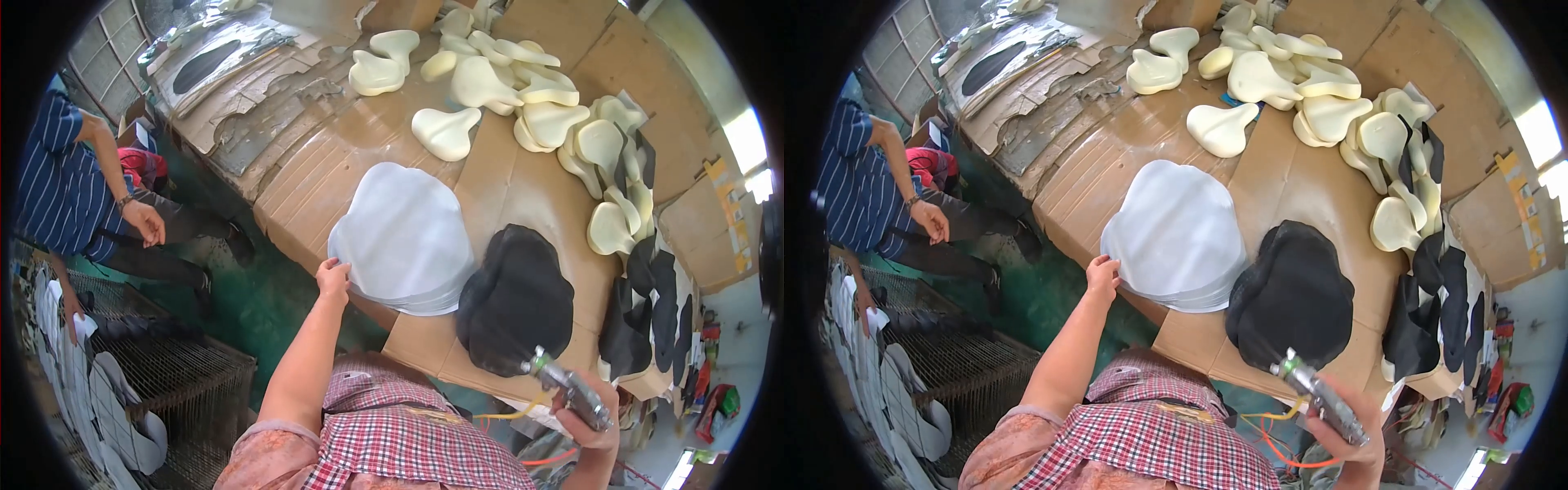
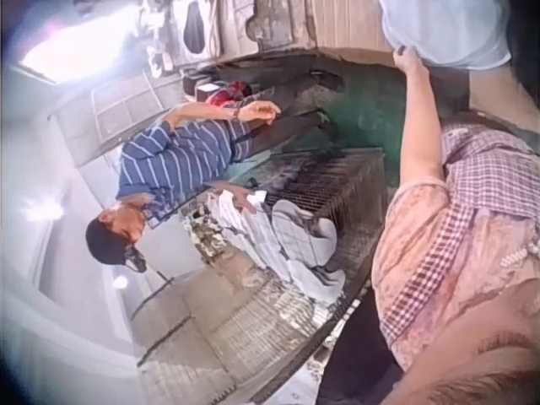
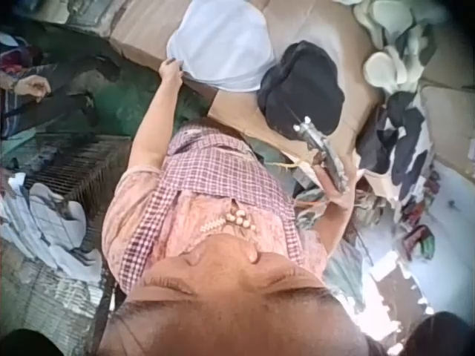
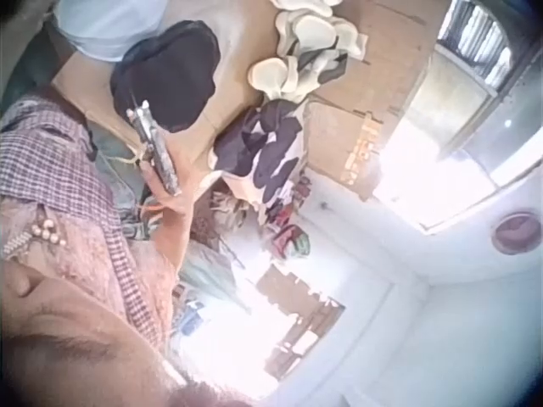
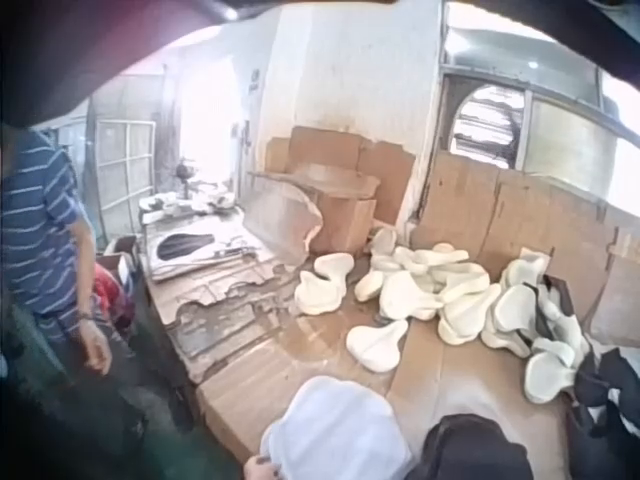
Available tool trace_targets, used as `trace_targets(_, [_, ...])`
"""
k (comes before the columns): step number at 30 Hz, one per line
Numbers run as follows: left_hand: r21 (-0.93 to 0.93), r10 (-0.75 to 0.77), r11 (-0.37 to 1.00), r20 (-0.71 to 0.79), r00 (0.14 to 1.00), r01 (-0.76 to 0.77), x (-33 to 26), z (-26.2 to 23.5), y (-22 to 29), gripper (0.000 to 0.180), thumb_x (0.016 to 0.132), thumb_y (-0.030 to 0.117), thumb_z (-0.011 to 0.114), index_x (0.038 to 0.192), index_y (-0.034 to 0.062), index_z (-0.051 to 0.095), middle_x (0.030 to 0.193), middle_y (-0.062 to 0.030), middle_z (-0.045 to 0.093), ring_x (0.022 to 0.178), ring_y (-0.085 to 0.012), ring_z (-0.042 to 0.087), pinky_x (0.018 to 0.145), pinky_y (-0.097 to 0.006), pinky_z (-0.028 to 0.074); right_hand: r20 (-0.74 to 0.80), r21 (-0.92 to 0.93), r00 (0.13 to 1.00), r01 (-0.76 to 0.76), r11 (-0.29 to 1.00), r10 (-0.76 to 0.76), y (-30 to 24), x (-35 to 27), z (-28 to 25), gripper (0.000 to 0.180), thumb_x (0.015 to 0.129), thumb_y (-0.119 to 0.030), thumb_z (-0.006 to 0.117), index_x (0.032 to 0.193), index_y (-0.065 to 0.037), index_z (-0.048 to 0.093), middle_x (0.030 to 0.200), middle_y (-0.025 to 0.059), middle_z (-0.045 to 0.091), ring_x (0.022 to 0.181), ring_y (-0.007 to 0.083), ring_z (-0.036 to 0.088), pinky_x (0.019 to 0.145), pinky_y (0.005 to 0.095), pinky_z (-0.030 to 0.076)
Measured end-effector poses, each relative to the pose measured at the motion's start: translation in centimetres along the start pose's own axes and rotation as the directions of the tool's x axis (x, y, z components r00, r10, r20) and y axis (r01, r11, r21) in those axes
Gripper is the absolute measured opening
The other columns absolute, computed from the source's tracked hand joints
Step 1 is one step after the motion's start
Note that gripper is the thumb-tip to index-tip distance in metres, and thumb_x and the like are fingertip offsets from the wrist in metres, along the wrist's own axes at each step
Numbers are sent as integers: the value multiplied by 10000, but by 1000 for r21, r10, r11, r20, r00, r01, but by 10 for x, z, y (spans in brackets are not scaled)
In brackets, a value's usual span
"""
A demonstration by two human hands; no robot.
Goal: Applying adhesive to bicycle seat covers using a spray gun and handing them to a coworker in a manufacturing facility.
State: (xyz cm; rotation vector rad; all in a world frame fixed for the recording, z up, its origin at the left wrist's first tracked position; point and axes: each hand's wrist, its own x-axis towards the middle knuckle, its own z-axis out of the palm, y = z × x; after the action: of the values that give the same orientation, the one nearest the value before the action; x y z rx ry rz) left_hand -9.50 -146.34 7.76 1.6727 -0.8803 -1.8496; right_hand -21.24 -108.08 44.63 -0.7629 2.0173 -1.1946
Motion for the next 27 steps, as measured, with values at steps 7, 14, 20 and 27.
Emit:
trace_targets(7, [-139,-5,990,19,1000,8,-3,0,2,419,800,84,634,1183,58,467,1071,-87,538,945,-219,554,726,-382,497,-166,50,985,61,997,-52,9,-7,-5,544,685,-21,688,1199,53,524,824,87,619,754,125,589,665,237,471])
trace_targets(14, [-258,202,960,367,908,-109,-27,28,42,478,797,-35,524,1258,79,464,1136,-78,559,982,-213,574,777,-351,505,-95,231,995,7,973,15,5,-3,28,551,711,-46,694,1223,48,511,894,105,623,789,153,598,731,264,475])
trace_targets(20, [-725,560,676,388,732,-132,-87,5,191,411,831,-14,493,1239,26,467,1154,-106,577,1060,-246,579,907,-395,497,-152,191,988,50,980,-21,1,-21,20,576,713,-98,718,1225,53,501,961,116,607,796,153,591,726,281,484])
trace_targets(27, [-811,763,457,146,630,-365,-68,-111,280,397,859,24,513,1251,53,461,1184,-128,577,1080,-281,571,906,-430,489,-13,135,999,-46,990,48,-1,-39,34,523,704,-44,716,1182,68,534,829,88,632,730,140,607,676,256,487])
